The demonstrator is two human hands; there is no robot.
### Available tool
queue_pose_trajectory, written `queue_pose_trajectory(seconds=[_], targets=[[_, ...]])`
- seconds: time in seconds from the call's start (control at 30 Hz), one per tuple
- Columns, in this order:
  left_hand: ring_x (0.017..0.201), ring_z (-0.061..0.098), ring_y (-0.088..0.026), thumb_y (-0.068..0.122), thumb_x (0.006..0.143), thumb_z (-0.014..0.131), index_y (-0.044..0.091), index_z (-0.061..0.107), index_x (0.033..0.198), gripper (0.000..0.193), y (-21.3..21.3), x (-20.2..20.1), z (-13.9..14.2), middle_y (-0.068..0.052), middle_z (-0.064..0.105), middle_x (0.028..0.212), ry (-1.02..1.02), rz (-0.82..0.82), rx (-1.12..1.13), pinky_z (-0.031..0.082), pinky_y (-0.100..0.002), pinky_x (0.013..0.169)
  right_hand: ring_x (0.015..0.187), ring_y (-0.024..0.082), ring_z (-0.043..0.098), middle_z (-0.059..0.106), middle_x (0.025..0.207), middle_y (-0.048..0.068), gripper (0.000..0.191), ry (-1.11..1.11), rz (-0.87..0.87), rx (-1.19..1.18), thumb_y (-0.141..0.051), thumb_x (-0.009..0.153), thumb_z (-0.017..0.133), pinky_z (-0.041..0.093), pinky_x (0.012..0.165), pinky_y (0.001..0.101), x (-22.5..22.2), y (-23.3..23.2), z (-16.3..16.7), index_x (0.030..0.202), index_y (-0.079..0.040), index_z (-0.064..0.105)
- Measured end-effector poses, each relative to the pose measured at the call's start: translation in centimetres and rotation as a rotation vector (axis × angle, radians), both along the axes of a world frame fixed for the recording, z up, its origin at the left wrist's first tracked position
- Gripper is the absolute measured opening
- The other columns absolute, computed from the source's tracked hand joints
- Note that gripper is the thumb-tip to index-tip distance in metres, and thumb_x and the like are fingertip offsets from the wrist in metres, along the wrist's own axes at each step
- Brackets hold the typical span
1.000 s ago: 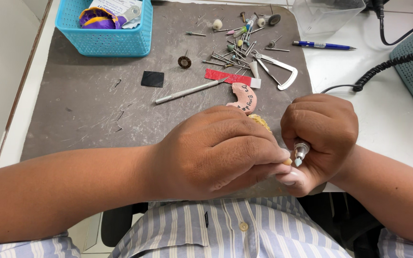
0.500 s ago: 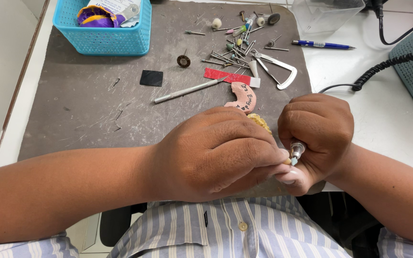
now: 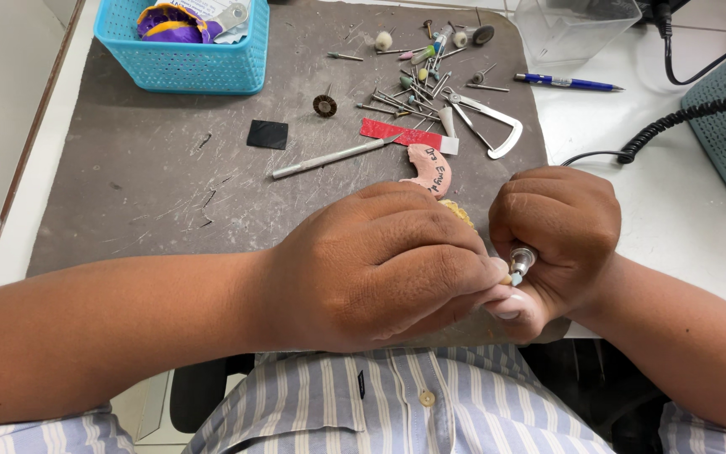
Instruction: The person uses a rotary handpiece to grind and shape a small yellow denture component, then places it into a larger yellow denture mold to check fit. The person repeats grinding and fit-checking actions on the denture parts.
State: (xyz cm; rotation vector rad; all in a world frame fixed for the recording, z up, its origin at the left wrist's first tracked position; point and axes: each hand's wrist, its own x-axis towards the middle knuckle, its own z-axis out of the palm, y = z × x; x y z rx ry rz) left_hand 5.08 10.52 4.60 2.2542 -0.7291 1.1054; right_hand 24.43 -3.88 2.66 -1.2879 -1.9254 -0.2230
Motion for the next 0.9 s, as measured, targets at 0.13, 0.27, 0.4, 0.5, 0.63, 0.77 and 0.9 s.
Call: queue_pose_trajectory(seconds=[0.13, 0.27, 0.4, 0.5, 0.63, 0.77, 0.9], targets=[[0.098, 0.071, -0.023, 0.009, 0.099, 0.083, 0.004, 0.063, 0.111, 0.024, -0.04, -0.04, 0.01, -0.009, 0.068, 0.105, -0.002, 0.005, 0.001, 0.06, -0.037, 0.088, 0.049, 0.023, 0.045, 0.04, 0.059, 0.005, 0.058, -0.005, -0.011, -0.004, -0.059, 0.087, 0.059, 0.033, 0.044, 0.0327, 0.0, -0.03, -0.03, 0.064, -0.008, 0.045], [0.099, 0.071, -0.024, 0.008, 0.097, 0.083, 0.004, 0.063, 0.11, 0.024, -0.06, -0.04, 0.07, -0.009, 0.068, 0.104, -0.021, 0.015, 0.018, 0.06, -0.037, 0.089, 0.047, 0.022, 0.046, 0.041, 0.06, 0.005, 0.06, -0.008, -0.009, -0.008, -0.061, 0.089, 0.058, 0.034, 0.045, 0.0323, 0.01, -0.07, 0.0, 0.066, -0.008, 0.045], [0.098, 0.071, -0.024, 0.008, 0.096, 0.083, 0.004, 0.063, 0.11, 0.025, 0.08, -0.12, 0.1, -0.009, 0.068, 0.104, -0.021, 0.02, 0.031, 0.06, -0.037, 0.089, 0.049, 0.021, 0.046, 0.041, 0.058, 0.004, 0.061, 0.0, -0.014, 0.011, -0.063, 0.091, 0.054, 0.034, 0.043, 0.0309, -0.06, 0.05, -0.22, 0.064, -0.009, 0.044], [0.099, 0.071, -0.023, 0.009, 0.098, 0.083, 0.005, 0.062, 0.11, 0.025, -0.02, 0.0, 0.05, -0.008, 0.067, 0.104, -0.002, 0.008, 0.005, 0.06, -0.039, 0.092, 0.049, 0.021, 0.046, 0.041, 0.057, 0.004, 0.06, -0.014, -0.024, 0.01, -0.062, 0.091, 0.054, 0.034, 0.043, 0.0311, -0.01, 0.06, -0.3, 0.064, -0.009, 0.044], [0.099, 0.071, -0.022, 0.009, 0.098, 0.083, 0.005, 0.063, 0.11, 0.024, -0.03, -0.07, 0.22, -0.008, 0.068, 0.104, -0.012, 0.031, 0.032, 0.06, -0.037, 0.089, 0.047, 0.022, 0.047, 0.041, 0.059, 0.005, 0.06, -0.02, -0.025, 0.005, -0.062, 0.09, 0.056, 0.035, 0.044, 0.032, 0.06, 0.0, -0.24, 0.065, -0.009, 0.045], [0.098, 0.072, -0.024, 0.008, 0.095, 0.083, 0.004, 0.064, 0.109, 0.024, 0.01, -0.13, 0.38, -0.008, 0.068, 0.103, -0.015, 0.032, 0.043, 0.061, -0.038, 0.089, 0.052, 0.022, 0.049, 0.042, 0.06, 0.004, 0.06, -0.015, -0.022, -0.007, -0.063, 0.09, 0.056, 0.037, 0.045, 0.0317, 0.1, -0.16, -0.21, 0.065, -0.009, 0.045], [0.098, 0.071, -0.022, 0.008, 0.097, 0.083, 0.005, 0.064, 0.111, 0.023, 0.01, 0.03, 0.16, -0.008, 0.068, 0.104, 0.012, 0.002, 0.014, 0.06, -0.037, 0.087, 0.049, 0.023, 0.048, 0.042, 0.06, 0.005, 0.061, -0.054, -0.032, 0.005, -0.064, 0.089, 0.058, 0.036, 0.045, 0.033, 0.44, -0.12, -0.25, 0.066, -0.009, 0.046]])
